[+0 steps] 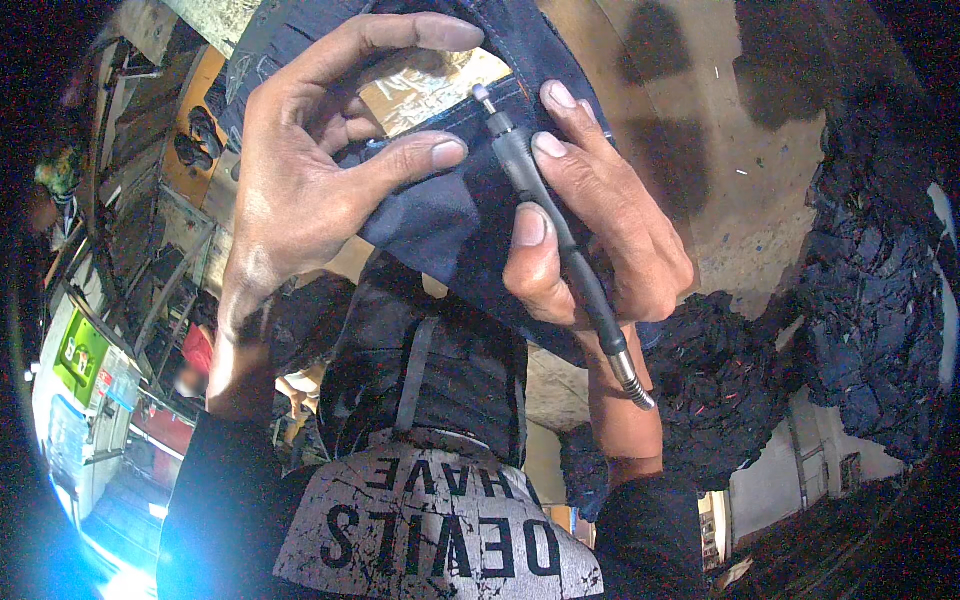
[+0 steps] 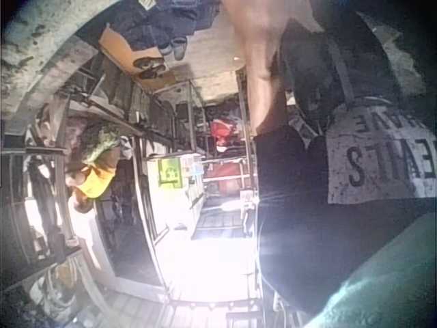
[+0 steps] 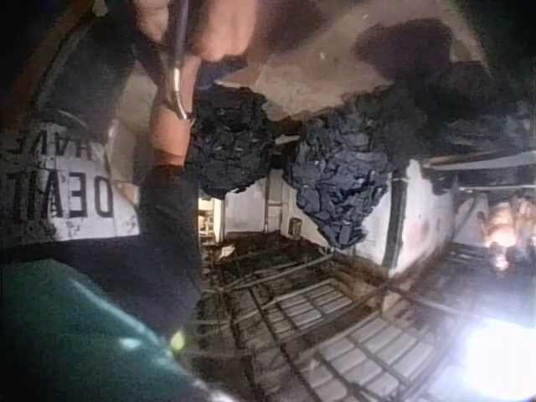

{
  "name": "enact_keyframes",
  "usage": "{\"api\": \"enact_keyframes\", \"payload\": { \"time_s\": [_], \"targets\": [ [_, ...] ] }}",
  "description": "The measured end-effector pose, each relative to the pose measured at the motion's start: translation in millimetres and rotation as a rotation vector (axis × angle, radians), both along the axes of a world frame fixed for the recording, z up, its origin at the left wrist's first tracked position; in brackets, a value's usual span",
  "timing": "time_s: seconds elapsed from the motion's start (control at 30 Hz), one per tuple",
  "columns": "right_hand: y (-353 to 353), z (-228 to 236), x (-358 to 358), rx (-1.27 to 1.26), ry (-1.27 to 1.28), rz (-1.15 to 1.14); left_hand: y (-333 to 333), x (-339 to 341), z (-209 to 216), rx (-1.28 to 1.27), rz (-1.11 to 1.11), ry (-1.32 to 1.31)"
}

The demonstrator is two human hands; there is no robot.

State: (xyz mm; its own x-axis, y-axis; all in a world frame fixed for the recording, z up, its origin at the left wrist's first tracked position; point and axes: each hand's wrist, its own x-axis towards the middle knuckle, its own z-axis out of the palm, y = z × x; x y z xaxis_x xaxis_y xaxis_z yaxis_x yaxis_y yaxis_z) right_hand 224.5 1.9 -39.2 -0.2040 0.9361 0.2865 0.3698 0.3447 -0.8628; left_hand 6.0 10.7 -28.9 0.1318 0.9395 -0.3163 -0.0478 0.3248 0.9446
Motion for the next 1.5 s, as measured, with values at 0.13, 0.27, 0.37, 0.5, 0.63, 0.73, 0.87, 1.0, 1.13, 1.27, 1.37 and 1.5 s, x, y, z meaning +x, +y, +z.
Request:
{"api": "enact_keyframes", "payload": {
  "time_s": [0.13,0.27,0.37,0.5,0.63,0.73,0.87,1.0,1.13,1.27,1.37,1.5],
  "targets": [
    [-2,1,0,-0.041,0.008,-0.015,0,0,0,0.003,0.005,0.001],
    [-2,0,-1,-0.013,0.035,-0.028,0,0,1,0.007,0.011,0.003],
    [0,1,1,-0.005,0.007,0.009,0,0,2,0.01,0.013,0.004],
    [0,-2,0,0.019,0.032,-0.023,-1,-1,2,0.016,0.012,0.004],
    [-2,-2,0,-0.025,0.043,-0.02,-1,-1,2,0.019,0.013,0.007],
    [-3,-2,-1,-0.018,0.057,-0.033,-1,-1,2,0.021,0.012,0.008],
    [-2,-3,-2,0.014,0.059,-0.011,-4,0,2,0.023,0.01,0.005],
    [-2,-4,-2,0.021,0.063,-0.034,-5,0,1,0.026,0.011,0.01],
    [-4,0,7,0.005,-0.035,0.069,-7,-1,4,0.021,0.011,0.007],
    [-13,-1,12,-0.042,0.238,-0.261,-10,-2,7,0.023,0.018,-0.007],
    [-28,4,18,-0.084,0.252,-0.517,-10,-1,9,0.026,0.027,-0.024],
    [-44,-1,22,-0.046,0.111,-0.577,-7,-1,12,0.032,0.064,-0.056]
  ]
}}
